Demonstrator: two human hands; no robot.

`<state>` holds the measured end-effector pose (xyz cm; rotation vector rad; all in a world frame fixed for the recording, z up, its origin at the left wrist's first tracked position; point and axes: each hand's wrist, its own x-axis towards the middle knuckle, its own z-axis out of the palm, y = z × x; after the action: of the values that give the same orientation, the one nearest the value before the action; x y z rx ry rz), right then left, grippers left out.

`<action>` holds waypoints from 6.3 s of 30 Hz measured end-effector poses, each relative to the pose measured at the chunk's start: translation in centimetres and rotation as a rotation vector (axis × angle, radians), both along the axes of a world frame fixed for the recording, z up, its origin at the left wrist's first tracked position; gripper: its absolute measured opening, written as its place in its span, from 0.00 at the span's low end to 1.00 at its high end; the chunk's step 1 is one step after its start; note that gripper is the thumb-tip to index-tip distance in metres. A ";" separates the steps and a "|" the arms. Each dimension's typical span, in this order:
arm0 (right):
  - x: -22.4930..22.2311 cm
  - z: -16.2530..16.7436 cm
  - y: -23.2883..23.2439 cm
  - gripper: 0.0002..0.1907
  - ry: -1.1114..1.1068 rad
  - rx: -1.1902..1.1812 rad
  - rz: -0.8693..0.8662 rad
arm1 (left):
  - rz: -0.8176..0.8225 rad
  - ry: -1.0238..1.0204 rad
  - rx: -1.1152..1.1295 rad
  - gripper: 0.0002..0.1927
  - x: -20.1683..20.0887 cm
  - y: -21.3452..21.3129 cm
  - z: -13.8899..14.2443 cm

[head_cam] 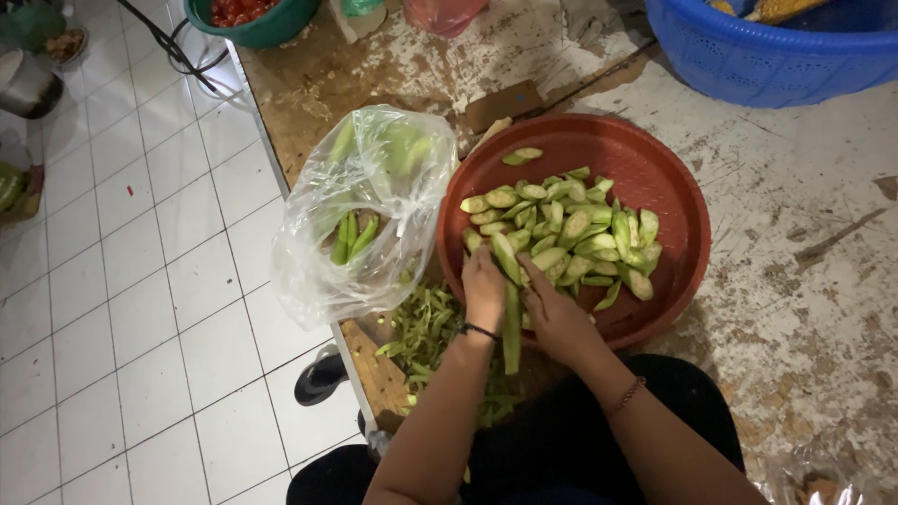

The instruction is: The person sits on the floor and uses a small knife to peel the skin off long green vegetables. The peeled pieces are placed into a red bowl, while the skins fall onto the floor. The person continues peeling multiple vegetables one by one.

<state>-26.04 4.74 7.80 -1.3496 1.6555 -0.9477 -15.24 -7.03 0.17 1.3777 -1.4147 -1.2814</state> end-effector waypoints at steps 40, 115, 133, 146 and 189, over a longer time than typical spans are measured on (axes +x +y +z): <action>-1.9 -4.4 -0.8 0.35 -0.130 -0.089 0.030 | 0.108 0.407 0.360 0.15 1.4 -0.7 1.6; -1.0 -1.8 -0.2 0.30 -0.152 -0.107 0.098 | 0.087 0.574 0.329 0.13 -0.7 -1.1 2.3; -0.8 0.6 0.0 0.31 -0.014 0.010 -0.056 | -0.057 0.320 0.118 0.19 -0.5 1.6 -0.9; -0.7 0.9 0.0 0.33 0.070 0.129 -0.031 | -0.059 0.155 0.175 0.20 -0.2 1.9 1.2; -2.3 -0.8 -1.1 0.31 -0.059 0.169 -0.085 | -0.210 0.388 0.432 0.22 0.6 1.8 0.9</action>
<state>-28.31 3.67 7.05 -1.1366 1.7180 -0.8666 -14.68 -5.25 1.08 1.1734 -1.0712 -1.9586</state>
